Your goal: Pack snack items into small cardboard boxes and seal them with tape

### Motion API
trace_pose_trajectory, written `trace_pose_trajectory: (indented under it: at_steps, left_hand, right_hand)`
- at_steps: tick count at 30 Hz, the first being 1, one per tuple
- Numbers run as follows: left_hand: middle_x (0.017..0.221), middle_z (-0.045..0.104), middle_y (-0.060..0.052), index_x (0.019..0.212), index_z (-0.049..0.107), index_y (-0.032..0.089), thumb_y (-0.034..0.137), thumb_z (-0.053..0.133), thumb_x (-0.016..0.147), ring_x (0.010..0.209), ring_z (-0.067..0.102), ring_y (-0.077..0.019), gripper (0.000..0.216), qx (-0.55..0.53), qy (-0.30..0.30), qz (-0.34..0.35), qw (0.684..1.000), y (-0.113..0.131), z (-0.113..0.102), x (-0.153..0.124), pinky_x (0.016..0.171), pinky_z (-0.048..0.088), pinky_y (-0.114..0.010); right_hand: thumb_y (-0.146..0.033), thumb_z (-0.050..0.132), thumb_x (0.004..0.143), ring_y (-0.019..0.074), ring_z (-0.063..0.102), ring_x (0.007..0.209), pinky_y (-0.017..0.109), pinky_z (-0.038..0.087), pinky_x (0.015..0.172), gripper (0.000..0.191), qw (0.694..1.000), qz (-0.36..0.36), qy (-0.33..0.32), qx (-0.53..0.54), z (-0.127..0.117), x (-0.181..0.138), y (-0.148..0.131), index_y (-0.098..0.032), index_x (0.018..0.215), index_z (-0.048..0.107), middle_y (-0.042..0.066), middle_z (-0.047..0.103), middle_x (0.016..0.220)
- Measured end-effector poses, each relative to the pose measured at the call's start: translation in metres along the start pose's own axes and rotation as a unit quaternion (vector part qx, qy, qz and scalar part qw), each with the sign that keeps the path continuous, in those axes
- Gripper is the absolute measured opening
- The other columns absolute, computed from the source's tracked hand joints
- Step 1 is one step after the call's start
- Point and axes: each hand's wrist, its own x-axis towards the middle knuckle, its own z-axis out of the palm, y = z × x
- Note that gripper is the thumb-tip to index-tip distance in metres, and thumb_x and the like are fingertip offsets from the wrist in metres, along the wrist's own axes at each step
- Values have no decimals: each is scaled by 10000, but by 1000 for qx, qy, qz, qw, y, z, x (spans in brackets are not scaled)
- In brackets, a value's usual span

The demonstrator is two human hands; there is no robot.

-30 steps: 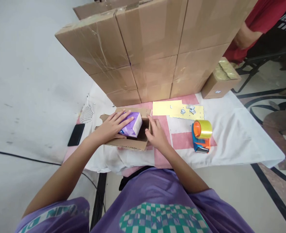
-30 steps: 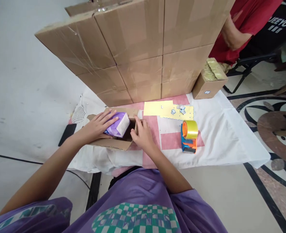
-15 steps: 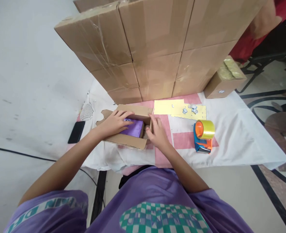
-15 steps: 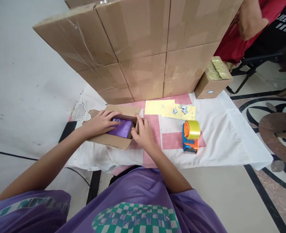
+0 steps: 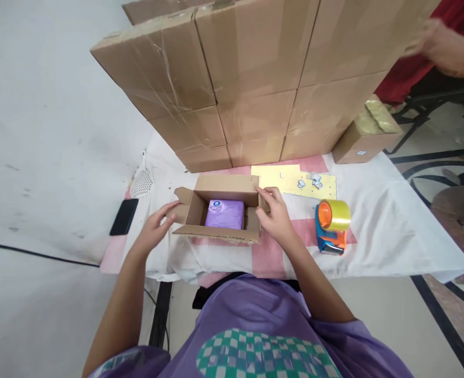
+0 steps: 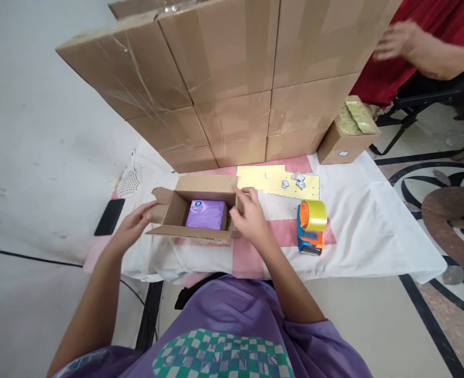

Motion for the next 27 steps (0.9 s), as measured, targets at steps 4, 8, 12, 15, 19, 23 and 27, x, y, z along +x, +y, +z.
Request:
trace_pose_trajectory:
  at_steps: [4, 8, 12, 15, 19, 23, 27]
  left_hand:
    - [1564, 494, -168, 1625, 274, 272, 862, 365, 862, 1507, 383, -341, 969, -227, -53, 77, 969, 1, 37, -24, 1255, 242, -561]
    - [1637, 366, -202, 1657, 142, 296, 974, 546, 467, 1543, 251, -430, 1428, -229, -147, 156, 950, 10, 49, -26, 1271, 83, -613]
    - [1649, 342, -200, 1640, 245, 271, 856, 689, 589, 1571, 172, -409, 1283, -122, -159, 180, 963, 20, 38, -26, 1269, 155, -601]
    - [1597, 438, -196, 1632, 265, 269, 808, 665, 704, 1557, 252, -370, 1145, -99, -131, 192, 968, 25, 35, -27, 1263, 200, -595]
    - [1576, 461, -212, 1631, 264, 246, 822, 621, 737, 1539, 300, -369, 1122, -113, -97, 201, 968, 28, 42, -28, 1242, 267, -594]
    - [1574, 461, -221, 1614, 303, 228, 796, 680, 706, 1522, 336, -383, 1136, -62, -75, 239, 966, 25, 44, -32, 1212, 348, -576]
    - [1216, 749, -156, 1415, 564, 222, 726, 658, 791, 1212, 679, -328, 807, 14, 42, 309, 950, 19, 46, -38, 1006, 545, -468]
  right_hand:
    - [-262, 539, 930, 259, 664, 1047, 429, 582, 862, 427, 991, 0, 75, 113, -15, -4, -8, -253, 1355, 564, 116, 578, 1269]
    - [-336, 430, 1032, 263, 681, 1084, 470, 542, 949, 372, 988, -66, -46, 131, -12, -13, -19, -263, 1377, 549, 105, 675, 1234]
    - [-290, 341, 1054, 273, 608, 1250, 531, 439, 1089, 389, 985, -121, -122, 12, -8, -17, -22, -262, 1314, 629, 99, 684, 1285]
    - [-280, 387, 1021, 277, 406, 1471, 563, 334, 1201, 436, 996, -65, -50, 24, -2, -19, -11, -288, 1436, 521, 98, 492, 1527]
    - [-359, 648, 865, 315, 320, 1524, 596, 374, 1172, 962, 986, 75, -74, 126, 6, -17, 16, -295, 1629, 67, 166, 250, 1654]
    - [-415, 679, 872, 283, 395, 1496, 544, 392, 1174, 983, 955, 116, -106, 250, 5, -8, 28, -305, 1625, 56, 163, 295, 1654]
    - [-474, 597, 948, 269, 515, 1402, 516, 417, 1160, 697, 958, 78, -42, 273, 2, 2, 19, -299, 1560, 313, 123, 523, 1514]
